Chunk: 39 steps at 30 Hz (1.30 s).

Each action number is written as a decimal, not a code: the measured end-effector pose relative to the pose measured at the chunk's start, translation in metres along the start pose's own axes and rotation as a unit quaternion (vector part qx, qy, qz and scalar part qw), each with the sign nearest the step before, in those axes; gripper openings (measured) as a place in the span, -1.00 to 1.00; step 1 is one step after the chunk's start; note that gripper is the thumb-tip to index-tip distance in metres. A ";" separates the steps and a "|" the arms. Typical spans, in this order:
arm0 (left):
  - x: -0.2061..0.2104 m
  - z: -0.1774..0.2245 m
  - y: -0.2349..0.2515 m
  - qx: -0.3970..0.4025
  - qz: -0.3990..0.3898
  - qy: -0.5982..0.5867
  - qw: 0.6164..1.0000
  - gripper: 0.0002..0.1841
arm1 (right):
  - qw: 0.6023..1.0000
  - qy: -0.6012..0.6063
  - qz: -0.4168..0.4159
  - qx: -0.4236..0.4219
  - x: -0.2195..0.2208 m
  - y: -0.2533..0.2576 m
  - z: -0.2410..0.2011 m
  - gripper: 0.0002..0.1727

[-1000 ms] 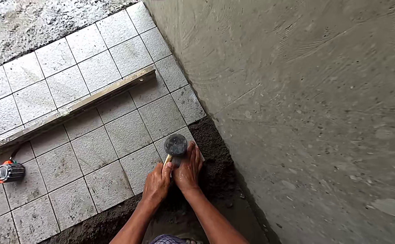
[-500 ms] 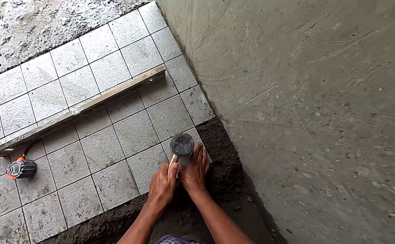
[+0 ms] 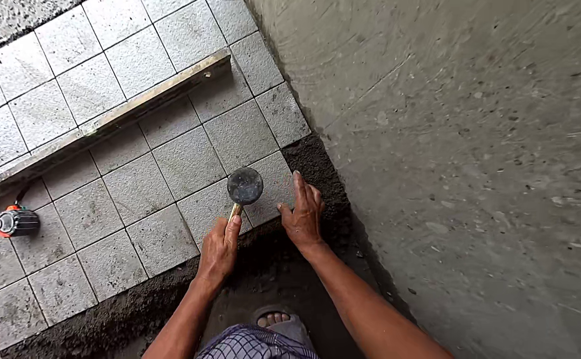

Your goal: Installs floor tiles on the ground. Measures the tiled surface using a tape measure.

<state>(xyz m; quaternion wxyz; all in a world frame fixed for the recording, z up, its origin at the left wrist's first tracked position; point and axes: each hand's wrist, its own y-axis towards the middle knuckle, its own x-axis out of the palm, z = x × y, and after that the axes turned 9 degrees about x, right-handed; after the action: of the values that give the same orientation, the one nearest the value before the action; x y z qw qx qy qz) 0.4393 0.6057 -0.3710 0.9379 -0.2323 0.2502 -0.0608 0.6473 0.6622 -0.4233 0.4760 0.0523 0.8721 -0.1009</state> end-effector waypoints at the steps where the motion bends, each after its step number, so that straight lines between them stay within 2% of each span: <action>1: 0.006 0.004 0.000 0.010 -0.002 0.006 1.000 -0.37 | 1.000 -0.001 -0.002 -0.008 -0.001 0.001 0.002 -0.06; 4: 0.020 0.008 0.005 0.029 -0.012 0.045 0.998 -0.38 | 1.000 -0.002 -0.015 -0.010 -0.003 0.003 0.003 -0.03; 7: 0.022 0.012 0.008 0.004 -0.034 0.077 0.996 -0.35 | 1.000 -0.005 -0.014 -0.009 -0.003 0.001 0.002 -0.01; 10: 0.024 0.017 0.005 0.002 -0.022 0.084 0.996 -0.35 | 1.000 -0.010 -0.008 -0.011 -0.003 0.002 -0.001 -0.02; 13: 0.022 0.019 0.008 -0.016 -0.038 0.075 0.996 -0.34 | 1.000 0.002 0.004 -0.031 0.001 0.000 -0.006 -0.08; 17: 0.024 0.018 0.014 -0.011 -0.037 0.063 0.997 -0.34 | 0.999 -0.012 -0.003 -0.037 0.009 -0.001 -0.008 0.07; 21: 0.024 0.014 0.015 -0.007 -0.025 0.055 0.998 -0.34 | 0.999 -0.028 0.010 -0.034 0.012 -0.002 -0.010 0.11; 34: 0.026 0.003 0.002 -0.010 -0.020 0.046 0.999 -0.34 | 0.999 -0.021 -0.008 -0.030 0.010 -0.007 -0.010 0.09; 39: 0.009 -0.004 -0.017 -0.014 0.011 -0.034 0.999 -0.33 | 1.000 0.004 -0.023 -0.017 -0.005 -0.001 -0.002 0.01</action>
<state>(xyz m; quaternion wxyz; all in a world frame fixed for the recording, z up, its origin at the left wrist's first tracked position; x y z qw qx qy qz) 0.4451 0.5866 -0.3702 0.9431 -0.2444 0.2221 -0.0389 0.6483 0.6615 -0.4186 0.4707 0.0250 0.8766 -0.0967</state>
